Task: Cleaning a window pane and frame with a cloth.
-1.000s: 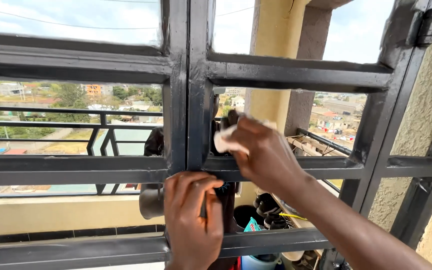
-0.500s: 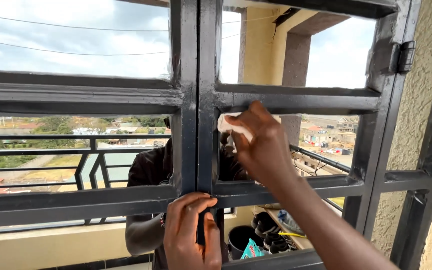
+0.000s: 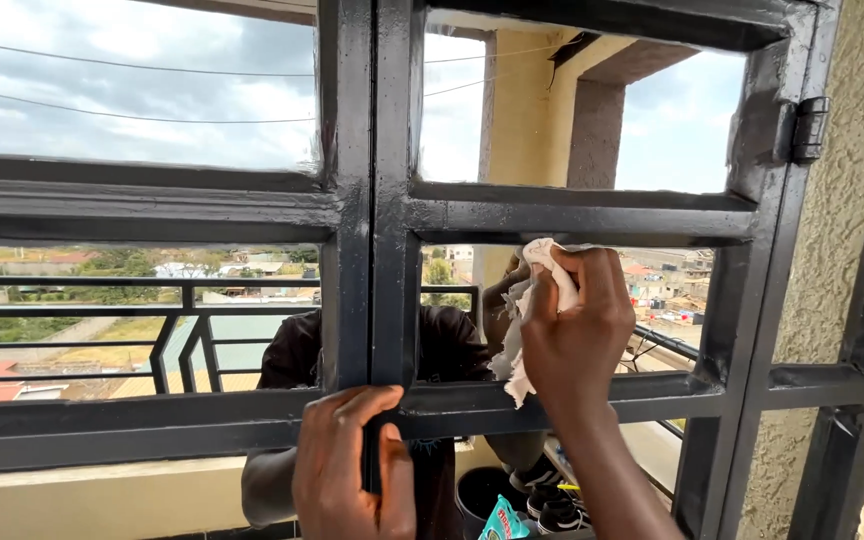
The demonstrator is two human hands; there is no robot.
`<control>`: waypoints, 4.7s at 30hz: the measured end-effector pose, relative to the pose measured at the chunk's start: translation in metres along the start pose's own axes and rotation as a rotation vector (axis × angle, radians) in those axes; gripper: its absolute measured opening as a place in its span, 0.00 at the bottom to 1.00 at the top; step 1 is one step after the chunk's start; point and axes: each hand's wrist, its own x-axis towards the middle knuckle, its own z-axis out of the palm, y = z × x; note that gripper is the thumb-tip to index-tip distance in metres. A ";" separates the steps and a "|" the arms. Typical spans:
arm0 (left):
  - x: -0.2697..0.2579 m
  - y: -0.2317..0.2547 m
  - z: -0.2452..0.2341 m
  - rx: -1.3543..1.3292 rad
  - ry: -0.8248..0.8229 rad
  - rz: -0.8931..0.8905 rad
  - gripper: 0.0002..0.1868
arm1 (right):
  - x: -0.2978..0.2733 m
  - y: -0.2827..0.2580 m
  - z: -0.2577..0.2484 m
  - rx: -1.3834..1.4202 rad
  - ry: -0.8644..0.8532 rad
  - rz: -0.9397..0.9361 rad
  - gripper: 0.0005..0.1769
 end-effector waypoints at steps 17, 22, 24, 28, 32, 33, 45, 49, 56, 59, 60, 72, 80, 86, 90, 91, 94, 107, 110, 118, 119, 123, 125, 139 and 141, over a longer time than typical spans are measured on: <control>0.008 0.031 0.018 0.025 0.084 -0.010 0.14 | -0.002 -0.039 0.024 0.046 -0.160 -0.127 0.14; 0.006 0.026 0.017 0.063 0.104 0.008 0.14 | -0.004 -0.024 0.030 0.070 -0.153 -0.177 0.11; 0.005 0.025 0.014 0.071 0.124 -0.042 0.13 | -0.001 -0.033 0.021 0.040 -0.141 -0.180 0.12; 0.006 0.033 0.015 0.072 0.156 -0.033 0.14 | 0.006 -0.035 0.018 0.025 -0.123 -0.200 0.13; 0.005 0.036 0.011 0.071 0.117 0.018 0.12 | 0.000 -0.020 0.023 0.035 -0.145 -0.175 0.11; 0.005 0.039 0.011 0.096 0.170 0.010 0.12 | 0.000 -0.019 0.027 0.027 -0.141 -0.152 0.10; -0.013 0.034 0.032 0.055 0.085 -0.078 0.11 | -0.006 0.036 -0.022 -0.044 0.015 0.149 0.12; -0.013 0.065 0.063 0.015 0.009 -0.117 0.12 | -0.006 0.026 -0.014 0.006 -0.042 -0.158 0.11; -0.017 0.064 0.059 0.061 0.055 -0.025 0.12 | 0.005 0.062 -0.054 0.062 -0.076 0.092 0.12; -0.018 0.076 0.069 0.046 0.048 -0.028 0.11 | -0.015 0.040 -0.035 0.095 -0.110 0.039 0.14; -0.018 0.080 0.076 0.004 0.031 -0.008 0.12 | -0.022 0.033 -0.027 0.155 -0.191 -0.100 0.16; -0.051 0.034 0.091 0.120 -0.196 -0.118 0.07 | -0.005 0.102 -0.094 -0.337 -0.011 0.404 0.10; -0.058 0.002 0.098 0.034 -0.324 0.100 0.16 | 0.009 0.113 -0.108 -0.390 0.004 0.333 0.04; -0.069 0.034 0.118 0.011 -0.218 -0.037 0.12 | 0.013 0.120 -0.102 -0.369 0.068 0.222 0.06; -0.070 0.004 0.107 0.053 -0.268 0.163 0.15 | 0.006 0.120 -0.098 -0.310 0.096 0.243 0.08; -0.073 -0.001 0.107 0.053 -0.270 0.163 0.15 | 0.009 0.116 -0.098 -0.310 0.096 0.246 0.08; -0.069 -0.007 0.107 0.091 -0.271 0.115 0.12 | 0.020 0.112 -0.097 -0.365 0.045 0.295 0.08; -0.050 0.065 0.100 0.022 -0.189 -0.036 0.14 | -0.007 0.093 -0.088 -0.238 0.060 0.173 0.06; -0.050 0.070 0.092 0.060 -0.140 -0.033 0.14 | -0.028 0.097 -0.101 0.012 -0.071 0.033 0.08; -0.042 0.079 0.071 0.063 0.015 -0.048 0.13 | -0.036 0.037 -0.080 0.252 -0.293 0.058 0.15; -0.040 0.084 0.075 0.099 0.009 -0.064 0.10 | -0.038 0.021 -0.069 0.306 -0.374 -0.019 0.15; -0.037 0.080 0.074 0.091 0.176 -0.039 0.07 | -0.023 -0.009 -0.066 0.476 -0.614 -0.280 0.23; -0.037 0.079 0.065 0.091 0.177 -0.093 0.07 | -0.032 0.024 -0.076 0.392 -0.578 -0.225 0.18; -0.008 0.120 0.087 -0.064 -0.169 -0.100 0.18 | -0.033 0.020 -0.104 0.568 -0.602 0.173 0.27; -0.014 0.110 0.093 0.069 -0.212 0.041 0.20 | -0.044 0.029 -0.110 0.542 -0.645 0.407 0.30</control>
